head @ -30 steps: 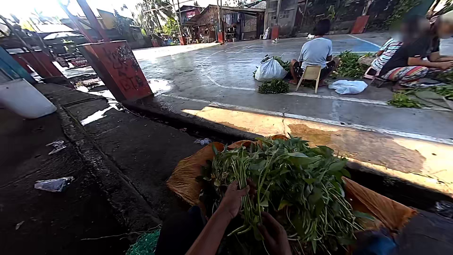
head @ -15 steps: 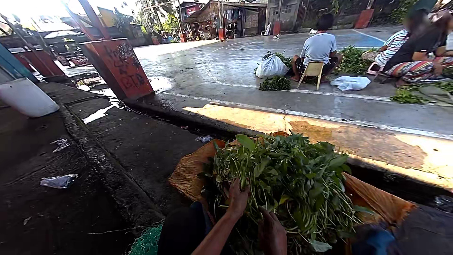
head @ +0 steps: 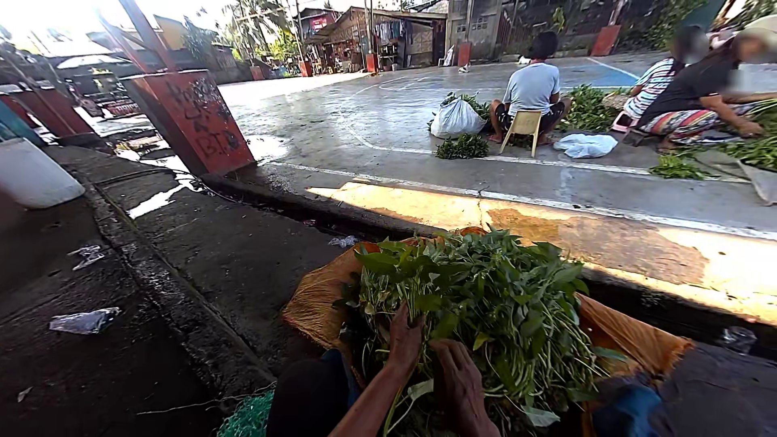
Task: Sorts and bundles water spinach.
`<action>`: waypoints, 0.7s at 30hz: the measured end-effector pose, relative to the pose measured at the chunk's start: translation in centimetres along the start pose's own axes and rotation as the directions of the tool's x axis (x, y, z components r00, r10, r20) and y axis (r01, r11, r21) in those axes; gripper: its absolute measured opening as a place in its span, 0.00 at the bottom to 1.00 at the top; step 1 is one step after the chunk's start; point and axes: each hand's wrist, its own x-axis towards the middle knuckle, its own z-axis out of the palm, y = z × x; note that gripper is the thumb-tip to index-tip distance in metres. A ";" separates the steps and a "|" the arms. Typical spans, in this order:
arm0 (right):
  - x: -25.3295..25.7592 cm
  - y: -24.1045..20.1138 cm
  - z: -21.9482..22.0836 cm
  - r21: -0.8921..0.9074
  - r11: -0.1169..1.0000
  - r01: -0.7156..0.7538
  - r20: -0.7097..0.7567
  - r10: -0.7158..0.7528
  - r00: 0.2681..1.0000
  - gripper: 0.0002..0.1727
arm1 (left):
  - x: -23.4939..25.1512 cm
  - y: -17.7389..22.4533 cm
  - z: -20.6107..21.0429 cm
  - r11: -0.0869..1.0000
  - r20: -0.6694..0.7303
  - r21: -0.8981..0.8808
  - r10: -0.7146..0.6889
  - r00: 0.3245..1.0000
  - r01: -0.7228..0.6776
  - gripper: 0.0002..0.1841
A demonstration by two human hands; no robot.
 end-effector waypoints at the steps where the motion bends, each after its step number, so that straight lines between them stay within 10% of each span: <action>1: 0.5 -0.2 0.0 0.080 0.994 0.071 -0.020 -0.069 0.997 0.11 | -0.1 -0.1 -0.4 0.998 -0.003 0.063 0.016 1.000 -0.016 0.24; 6: 3.9 -1.7 0.5 0.220 0.973 0.076 0.021 -0.083 0.996 0.09 | -1.3 -1.3 0.0 0.980 -0.043 -0.196 0.004 0.999 -0.013 0.21; 11: 7.3 -0.5 0.5 -0.048 0.960 -0.275 0.245 0.278 0.929 0.14 | -1.6 -0.5 -0.8 0.963 0.035 0.223 0.147 0.988 -0.151 0.22; 21: 6.2 0.4 0.5 -0.135 0.971 -0.197 0.294 0.229 0.928 0.10 | -0.2 -2.0 -0.8 0.912 0.104 0.341 0.204 0.973 -0.227 0.20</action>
